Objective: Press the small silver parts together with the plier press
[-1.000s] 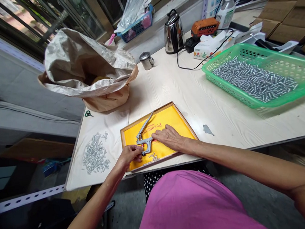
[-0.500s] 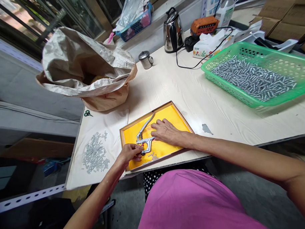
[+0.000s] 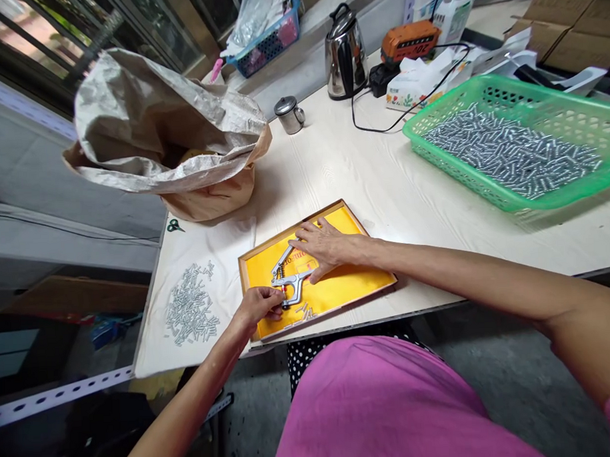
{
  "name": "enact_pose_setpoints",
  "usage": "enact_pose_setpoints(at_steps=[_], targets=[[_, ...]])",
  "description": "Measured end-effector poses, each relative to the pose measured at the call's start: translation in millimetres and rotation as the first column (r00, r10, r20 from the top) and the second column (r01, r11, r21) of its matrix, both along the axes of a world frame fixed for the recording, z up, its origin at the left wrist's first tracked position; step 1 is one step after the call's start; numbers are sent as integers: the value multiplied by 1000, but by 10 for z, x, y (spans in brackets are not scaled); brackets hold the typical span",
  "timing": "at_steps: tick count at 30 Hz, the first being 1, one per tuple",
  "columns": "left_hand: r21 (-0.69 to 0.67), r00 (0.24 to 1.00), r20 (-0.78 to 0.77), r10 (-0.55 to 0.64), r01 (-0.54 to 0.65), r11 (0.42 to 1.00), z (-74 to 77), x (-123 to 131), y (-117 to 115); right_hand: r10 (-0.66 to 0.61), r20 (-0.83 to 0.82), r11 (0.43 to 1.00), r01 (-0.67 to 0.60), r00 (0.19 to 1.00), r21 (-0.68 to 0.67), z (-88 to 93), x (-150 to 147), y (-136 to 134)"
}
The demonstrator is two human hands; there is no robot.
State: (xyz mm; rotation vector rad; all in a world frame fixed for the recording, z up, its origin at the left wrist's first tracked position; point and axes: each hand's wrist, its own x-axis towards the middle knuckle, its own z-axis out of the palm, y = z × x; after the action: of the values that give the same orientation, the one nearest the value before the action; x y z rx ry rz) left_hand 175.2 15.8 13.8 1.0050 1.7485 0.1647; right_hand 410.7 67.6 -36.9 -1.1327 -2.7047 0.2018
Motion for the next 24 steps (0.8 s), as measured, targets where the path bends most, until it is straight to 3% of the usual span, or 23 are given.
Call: enact_pose_setpoints(at_steps=[8, 15, 18, 20, 22, 24], targets=[[6, 1000, -10, -3, 3, 1000, -50, -36, -9, -13, 30, 1000, 13, 999, -11, 130, -38, -36], [2, 1000, -20, -14, 14, 1000, -37, -11, 4, -26, 19, 999, 26, 999, -19, 130, -28, -61], [49, 983, -135, -123, 131, 990, -18, -24, -45, -26, 3, 1000, 26, 1000, -17, 110, -27, -81], [234, 922, -311, -229, 308, 922, -5, -25, -117, -17, -14, 1000, 17, 1000, -14, 114, -34, -128], [442, 828, -491, -272, 506, 741, 2, 4, -190, -14, -27, 1000, 14, 1000, 5, 148, -58, -201], [544, 742, -602, -294, 651, 529, -3, 73, -221, -21, -29, 999, 23, 999, 43, 213, -102, -284]])
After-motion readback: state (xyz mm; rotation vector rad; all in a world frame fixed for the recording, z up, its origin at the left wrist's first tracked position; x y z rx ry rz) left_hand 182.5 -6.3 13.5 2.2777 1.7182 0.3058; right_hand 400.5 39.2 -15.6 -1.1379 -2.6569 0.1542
